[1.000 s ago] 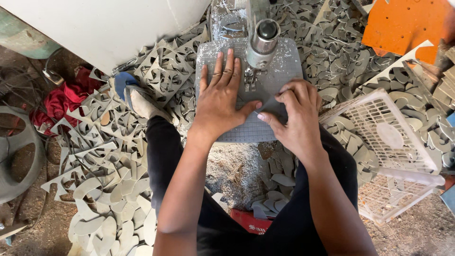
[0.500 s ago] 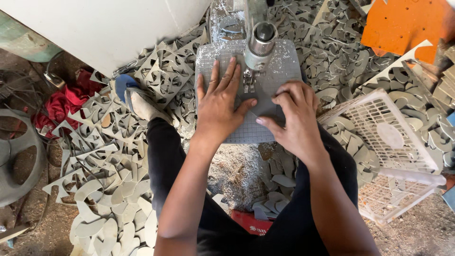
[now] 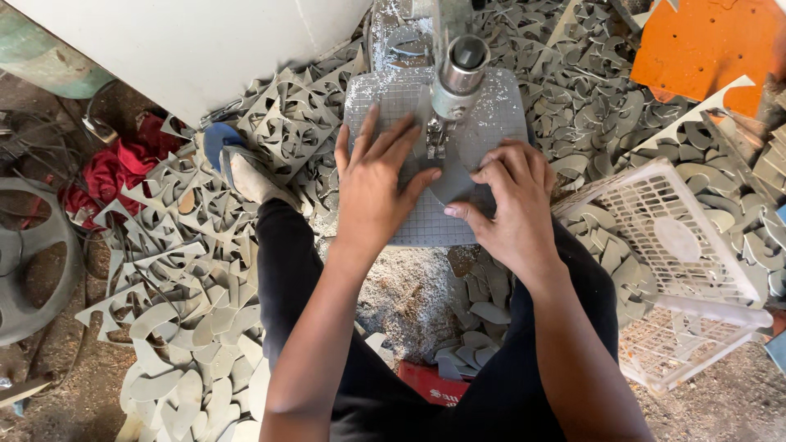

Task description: The person repeatedly places gray rubber pieces under a vertical cutting tool and presses down to cut them. After each cut, the person removes the piece, briefly inspects it, and repeats the process with new pieces. The workspace is cluttered with cut rubber offcuts.

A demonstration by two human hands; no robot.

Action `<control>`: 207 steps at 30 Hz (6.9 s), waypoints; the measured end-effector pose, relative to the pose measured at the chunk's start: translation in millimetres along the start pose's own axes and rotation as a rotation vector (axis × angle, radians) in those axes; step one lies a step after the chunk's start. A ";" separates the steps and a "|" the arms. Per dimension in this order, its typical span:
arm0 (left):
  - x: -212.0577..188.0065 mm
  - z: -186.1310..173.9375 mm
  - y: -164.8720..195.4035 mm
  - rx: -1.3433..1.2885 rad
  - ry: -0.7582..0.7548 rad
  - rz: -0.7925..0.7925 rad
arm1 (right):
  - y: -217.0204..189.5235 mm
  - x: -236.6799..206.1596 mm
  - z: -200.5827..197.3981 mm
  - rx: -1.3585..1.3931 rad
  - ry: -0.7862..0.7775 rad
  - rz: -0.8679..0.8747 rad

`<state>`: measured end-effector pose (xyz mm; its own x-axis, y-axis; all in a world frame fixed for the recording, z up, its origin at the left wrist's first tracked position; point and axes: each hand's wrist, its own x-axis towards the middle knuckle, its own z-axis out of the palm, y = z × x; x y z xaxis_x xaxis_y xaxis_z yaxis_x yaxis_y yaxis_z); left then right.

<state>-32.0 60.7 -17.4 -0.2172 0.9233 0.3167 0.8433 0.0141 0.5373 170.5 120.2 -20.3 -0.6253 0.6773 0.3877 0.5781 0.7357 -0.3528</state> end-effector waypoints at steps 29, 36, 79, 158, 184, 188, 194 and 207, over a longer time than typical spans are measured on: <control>-13.3 -10.5 7.0 0.078 -0.056 0.027 | 5.8 18.0 12.8 -0.117 -0.165 0.110; -12.5 -8.6 1.9 0.061 -0.030 0.032 | 3.3 20.6 20.4 -0.133 -0.196 0.073; -25.7 -8.5 11.7 0.104 0.141 0.043 | 8.6 12.4 10.4 -0.160 -0.161 -0.056; -6.9 -1.4 -3.4 -0.051 0.175 0.025 | 2.2 16.5 11.1 -0.209 -0.104 -0.017; 0.4 -1.9 -10.2 -0.052 0.153 0.015 | 1.2 17.4 13.0 -0.249 -0.099 -0.017; 3.9 -0.7 -12.6 -0.047 0.135 -0.009 | 2.0 17.3 13.3 -0.244 -0.108 -0.013; 5.4 -1.3 -13.4 -0.045 0.134 -0.025 | 1.8 18.0 13.5 -0.247 -0.113 -0.006; 11.0 -2.8 -15.0 -0.045 0.119 -0.035 | 1.4 17.5 13.4 -0.238 -0.113 0.007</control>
<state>-48.4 69.6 -19.8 -0.3047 0.8706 0.3863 0.8117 0.0252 0.5835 153.3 133.1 -25.5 -0.6674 0.6884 0.2840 0.6814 0.7184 -0.1401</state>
